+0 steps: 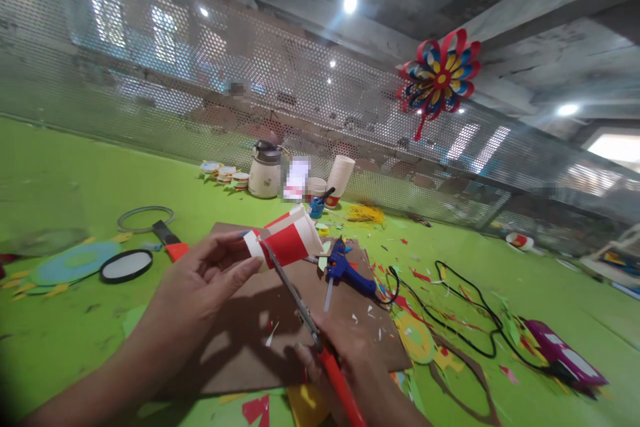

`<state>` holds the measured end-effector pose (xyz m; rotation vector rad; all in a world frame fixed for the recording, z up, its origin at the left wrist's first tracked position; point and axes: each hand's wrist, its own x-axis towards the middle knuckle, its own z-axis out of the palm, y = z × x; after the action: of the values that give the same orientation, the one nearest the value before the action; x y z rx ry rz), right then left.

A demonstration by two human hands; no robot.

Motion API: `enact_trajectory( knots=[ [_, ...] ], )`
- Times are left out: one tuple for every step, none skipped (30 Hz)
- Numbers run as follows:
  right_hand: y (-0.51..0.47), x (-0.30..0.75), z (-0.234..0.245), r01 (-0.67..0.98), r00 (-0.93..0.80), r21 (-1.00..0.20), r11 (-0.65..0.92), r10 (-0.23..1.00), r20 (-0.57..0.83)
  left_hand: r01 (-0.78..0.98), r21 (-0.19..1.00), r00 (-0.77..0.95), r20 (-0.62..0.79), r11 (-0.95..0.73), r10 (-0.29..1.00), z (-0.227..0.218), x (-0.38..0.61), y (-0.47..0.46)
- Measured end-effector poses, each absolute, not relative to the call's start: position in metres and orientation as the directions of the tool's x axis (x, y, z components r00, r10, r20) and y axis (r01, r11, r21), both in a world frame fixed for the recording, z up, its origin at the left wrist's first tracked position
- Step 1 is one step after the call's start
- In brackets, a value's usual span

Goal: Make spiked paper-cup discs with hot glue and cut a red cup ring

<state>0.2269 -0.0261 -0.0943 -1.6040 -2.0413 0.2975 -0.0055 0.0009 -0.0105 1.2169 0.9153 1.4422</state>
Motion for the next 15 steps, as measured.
enact_trajectory(
  knots=[
    [-0.032, 0.226, -0.088, 0.849, -0.163, -0.451, 0.274, 0.949, 0.270, -0.210, 0.954, 0.012, 0.222, -0.214, 0.975, -0.011, -0.006, 0.001],
    [-0.037, 0.225, -0.083, 0.858, -0.169, -0.430, 0.281, 0.945, 0.280, -0.207, 0.955, 0.021, 0.221, -0.212, 0.975, -0.011, -0.006, 0.001],
    [-0.042, 0.222, -0.077, 0.859, -0.177, -0.420, 0.293, 0.939, 0.294, -0.204, 0.956, 0.028, 0.222, -0.212, 0.975, -0.012, -0.006, 0.000],
    [-0.047, 0.220, -0.072, 0.852, -0.183, -0.425, 0.306, 0.934, 0.307, -0.200, 0.957, 0.035, 0.222, -0.211, 0.974, -0.012, -0.007, 0.000],
    [-0.051, 0.217, -0.067, 0.840, -0.189, -0.437, 0.322, 0.928, 0.321, -0.196, 0.958, 0.036, 0.221, -0.210, 0.975, -0.012, -0.007, 0.001],
    [-0.054, 0.214, -0.063, 0.822, -0.198, -0.457, 0.341, 0.922, 0.332, -0.195, 0.959, 0.035, 0.218, -0.207, 0.975, -0.012, -0.007, 0.001],
    [-0.057, 0.211, -0.059, 0.801, -0.211, -0.478, 0.361, 0.917, 0.339, -0.196, 0.959, 0.028, 0.216, -0.207, 0.976, -0.012, -0.007, 0.001],
    [-0.058, 0.209, -0.056, 0.778, -0.225, -0.500, 0.381, 0.911, 0.345, -0.195, 0.959, 0.024, 0.216, -0.208, 0.976, -0.011, -0.007, 0.001],
    [-0.059, 0.207, -0.052, 0.754, -0.241, -0.519, 0.403, 0.904, 0.353, -0.192, 0.959, 0.018, 0.217, -0.210, 0.976, -0.011, -0.006, 0.001],
    [-0.060, 0.205, -0.050, 0.730, -0.259, -0.535, 0.426, 0.896, 0.361, -0.188, 0.959, 0.010, 0.218, -0.213, 0.976, -0.010, -0.006, 0.001],
    [-0.060, 0.204, -0.047, 0.705, -0.275, -0.550, 0.449, 0.887, 0.372, -0.184, 0.959, 0.002, 0.221, -0.217, 0.975, -0.010, -0.006, 0.001],
    [-0.060, 0.204, -0.045, 0.683, -0.288, -0.560, 0.469, 0.878, 0.383, -0.181, 0.959, -0.006, 0.220, -0.218, 0.975, -0.009, -0.005, 0.001],
    [-0.060, 0.203, -0.045, 0.668, -0.299, -0.564, 0.485, 0.869, 0.393, -0.181, 0.959, -0.013, 0.219, -0.217, 0.976, -0.009, -0.005, 0.001],
    [-0.059, 0.203, -0.045, 0.657, -0.308, -0.567, 0.497, 0.863, 0.399, -0.185, 0.959, -0.015, 0.216, -0.216, 0.976, -0.010, -0.005, 0.001],
    [-0.059, 0.204, -0.046, 0.656, -0.312, -0.564, 0.501, 0.861, 0.402, -0.191, 0.958, -0.015, 0.216, -0.215, 0.976, -0.010, -0.005, 0.001]
  ],
)
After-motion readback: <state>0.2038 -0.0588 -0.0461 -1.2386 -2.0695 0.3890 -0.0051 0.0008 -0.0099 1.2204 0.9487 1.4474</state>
